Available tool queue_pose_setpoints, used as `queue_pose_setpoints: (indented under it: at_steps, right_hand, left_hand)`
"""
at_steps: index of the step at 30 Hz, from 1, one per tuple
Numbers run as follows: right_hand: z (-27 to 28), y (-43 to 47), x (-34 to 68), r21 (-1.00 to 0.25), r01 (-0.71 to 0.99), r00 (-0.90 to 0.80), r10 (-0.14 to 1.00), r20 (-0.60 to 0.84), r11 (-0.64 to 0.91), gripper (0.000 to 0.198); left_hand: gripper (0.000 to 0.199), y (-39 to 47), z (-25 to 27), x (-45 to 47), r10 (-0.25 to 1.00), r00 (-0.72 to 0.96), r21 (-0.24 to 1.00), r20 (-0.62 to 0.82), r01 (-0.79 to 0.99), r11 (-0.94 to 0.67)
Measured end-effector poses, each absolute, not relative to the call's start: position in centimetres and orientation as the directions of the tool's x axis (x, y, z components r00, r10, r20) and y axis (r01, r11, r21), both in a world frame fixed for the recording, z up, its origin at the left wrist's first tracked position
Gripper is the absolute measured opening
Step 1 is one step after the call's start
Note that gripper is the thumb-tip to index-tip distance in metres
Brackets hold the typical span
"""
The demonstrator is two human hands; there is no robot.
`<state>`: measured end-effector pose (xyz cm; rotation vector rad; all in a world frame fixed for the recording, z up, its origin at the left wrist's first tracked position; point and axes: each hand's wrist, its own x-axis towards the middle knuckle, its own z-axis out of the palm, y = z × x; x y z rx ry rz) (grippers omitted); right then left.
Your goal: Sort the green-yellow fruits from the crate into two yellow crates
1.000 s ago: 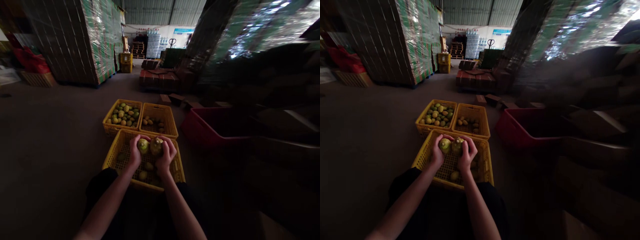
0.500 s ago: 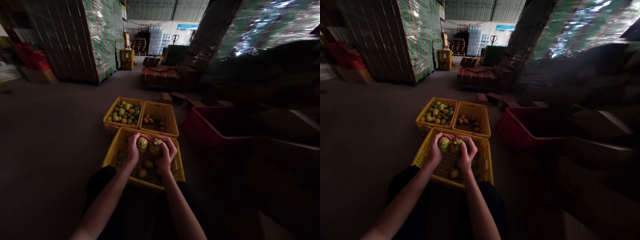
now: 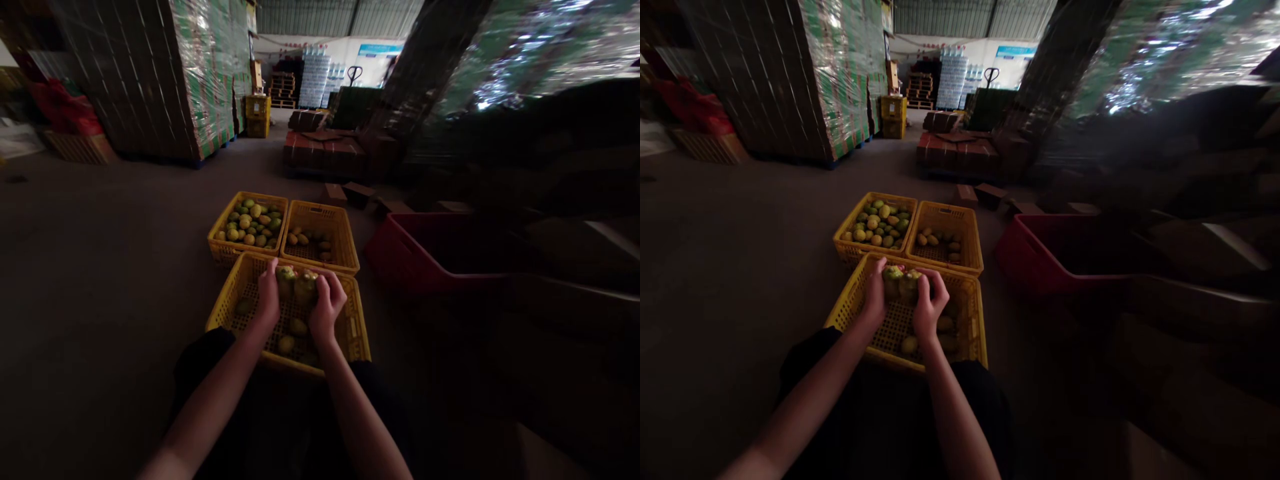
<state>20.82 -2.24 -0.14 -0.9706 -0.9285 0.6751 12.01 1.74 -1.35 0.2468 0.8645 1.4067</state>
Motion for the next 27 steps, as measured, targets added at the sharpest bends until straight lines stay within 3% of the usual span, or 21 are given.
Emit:
queue_pose_setpoints:
  at_steps: [2, 4, 6, 9, 13, 18, 22, 27]
  right_hand:
    - [-0.5, -1.2, 20.9, -0.921, -0.226, 0.543, 0.826, 0.151, 0.317, 0.015]
    - [-1.1, -0.2, 21.4, -0.878, -0.431, 0.540, 0.839, -0.067, 0.207, 0.010]
    - [-1.6, 0.7, 22.1, -0.771, -0.629, 0.402, 0.891, -0.212, 0.100, 0.007]
    - [-2.2, 1.5, 22.9, -0.626, -0.778, 0.156, 0.948, -0.277, -0.055, 0.006]
    - [-2.0, 1.7, 23.2, -0.556, -0.810, 0.034, 0.931, -0.363, -0.187, 0.002]
    - [-1.3, 1.1, 22.9, -0.494, -0.830, -0.018, 0.898, -0.439, -0.258, 0.019]
    - [-1.5, 1.3, 22.6, -0.438, -0.845, -0.066, 0.871, -0.487, -0.308, 0.025]
    - [-2.3, 2.0, 22.9, -0.407, -0.869, -0.006, 0.827, -0.561, -0.282, 0.019]
  left_hand:
    - [0.031, 1.8, -1.1, 12.2, 0.910, -0.086, 0.606, -0.405, -0.771, 0.196]
    - [0.034, 1.9, -0.8, 12.2, 0.893, 0.006, 0.526, -0.450, -0.806, 0.270]
    - [0.030, 2.0, -0.5, 12.0, 0.856, 0.103, 0.458, -0.506, -0.809, 0.368]
    - [0.017, 2.2, -0.2, 11.5, 0.804, 0.124, 0.415, -0.582, -0.805, 0.425]
    - [0.027, 2.2, 0.1, 10.6, 0.815, 0.223, 0.302, -0.534, -0.851, 0.431]
    - [0.055, 1.6, 0.3, 9.7, 0.811, 0.360, 0.254, -0.461, -0.822, 0.510]
    - [0.058, 1.4, 0.2, 9.7, 0.837, 0.359, 0.333, -0.414, -0.796, 0.506]
    - [0.054, 1.8, 0.0, 10.1, 0.869, 0.124, 0.494, -0.479, -0.780, 0.384]
